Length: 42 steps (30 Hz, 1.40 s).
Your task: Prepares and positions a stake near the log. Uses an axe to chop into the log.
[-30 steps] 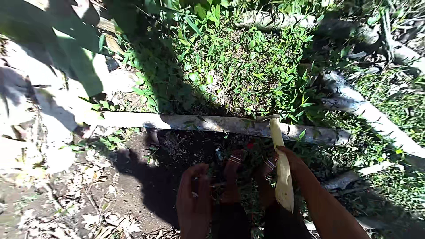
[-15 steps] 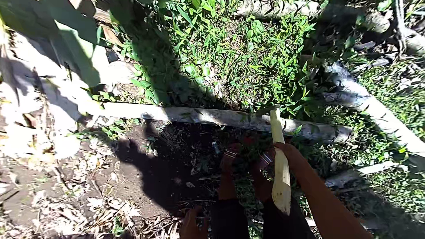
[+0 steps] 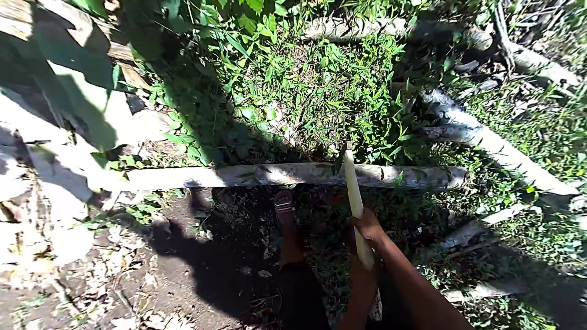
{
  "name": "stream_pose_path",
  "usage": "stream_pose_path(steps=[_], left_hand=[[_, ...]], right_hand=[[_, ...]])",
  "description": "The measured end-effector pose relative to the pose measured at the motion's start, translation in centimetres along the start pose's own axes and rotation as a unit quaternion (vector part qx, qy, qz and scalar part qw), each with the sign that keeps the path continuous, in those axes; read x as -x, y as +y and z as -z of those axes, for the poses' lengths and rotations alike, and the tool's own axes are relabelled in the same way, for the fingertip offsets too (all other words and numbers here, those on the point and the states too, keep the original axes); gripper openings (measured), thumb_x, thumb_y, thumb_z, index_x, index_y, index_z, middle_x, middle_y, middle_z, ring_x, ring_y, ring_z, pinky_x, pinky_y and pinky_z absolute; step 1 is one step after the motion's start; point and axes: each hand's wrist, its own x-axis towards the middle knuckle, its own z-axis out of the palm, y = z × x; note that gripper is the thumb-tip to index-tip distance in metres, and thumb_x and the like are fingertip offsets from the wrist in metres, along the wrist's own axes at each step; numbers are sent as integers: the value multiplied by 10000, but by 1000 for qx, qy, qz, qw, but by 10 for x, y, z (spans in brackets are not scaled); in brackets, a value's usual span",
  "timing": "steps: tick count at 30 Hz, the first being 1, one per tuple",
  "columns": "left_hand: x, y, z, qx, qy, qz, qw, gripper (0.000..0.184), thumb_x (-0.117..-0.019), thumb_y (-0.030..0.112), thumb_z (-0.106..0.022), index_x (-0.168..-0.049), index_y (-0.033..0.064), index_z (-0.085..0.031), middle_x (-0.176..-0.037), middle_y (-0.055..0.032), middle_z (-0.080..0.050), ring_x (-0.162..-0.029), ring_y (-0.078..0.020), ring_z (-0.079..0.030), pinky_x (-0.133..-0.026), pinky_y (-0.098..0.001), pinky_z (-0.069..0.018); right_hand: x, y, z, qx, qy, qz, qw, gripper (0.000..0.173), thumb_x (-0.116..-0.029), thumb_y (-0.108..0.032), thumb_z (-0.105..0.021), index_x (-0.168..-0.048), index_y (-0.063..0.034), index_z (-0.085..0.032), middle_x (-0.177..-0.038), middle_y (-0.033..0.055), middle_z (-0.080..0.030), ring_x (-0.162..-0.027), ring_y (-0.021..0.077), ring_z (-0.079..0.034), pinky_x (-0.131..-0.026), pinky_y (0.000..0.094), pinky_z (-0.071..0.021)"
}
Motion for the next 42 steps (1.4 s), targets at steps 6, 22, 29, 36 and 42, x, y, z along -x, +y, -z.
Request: stream_pose_path(steps=[6,22,29,36,42], left_hand=[[-17,-27,45,-108,-1,27,994,529,-899,225,-773,-1306,-54,-582,-1089,-235,-695,-994,-349,-688,-893,-540,-553],[23,120,65,-199,19,-426,882,377,-824,28,-717,-1191,-43,-669,-1046,-197,-708,-920,-330,-722,-749,-481,-603],[-36,3,70,-227,-14,-68,971,623,-890,266,-741,-1405,-16,-535,-1213,-216,-688,-1086,-352,-695,-934,-542,-561],[-44,-12,75,-201,-21,45,978,654,-929,304,-707,-1459,-1,-474,-1225,-208,-685,-1092,-344,-696,-936,-541,-562],[-49,-23,70,-213,39,-12,976,742,-878,331,-752,-1478,-1,-470,-1312,-210,-650,-1186,-338,-657,-985,-530,-541]], right_hand=[[41,26,-54,-242,11,-86,966,417,-999,-233,-663,-1307,16,-534,-851,142,-664,-645,232,-662,-603,414,-598],[121,-114,17,-316,197,327,869,155,-950,-277,-602,-1033,-156,-554,-674,-59,-590,-521,98,-579,-519,292,-561],[32,-8,-66,-260,119,10,958,167,-1031,-117,-529,-1101,35,-543,-662,59,-597,-510,163,-593,-510,341,-564],[-2,17,-81,-219,31,-136,966,307,-1024,-242,-602,-1209,-8,-527,-717,90,-570,-550,204,-575,-533,397,-551],[0,20,-80,-252,3,-112,961,321,-1043,-242,-584,-1232,13,-533,-741,99,-585,-584,204,-592,-570,390,-564]])
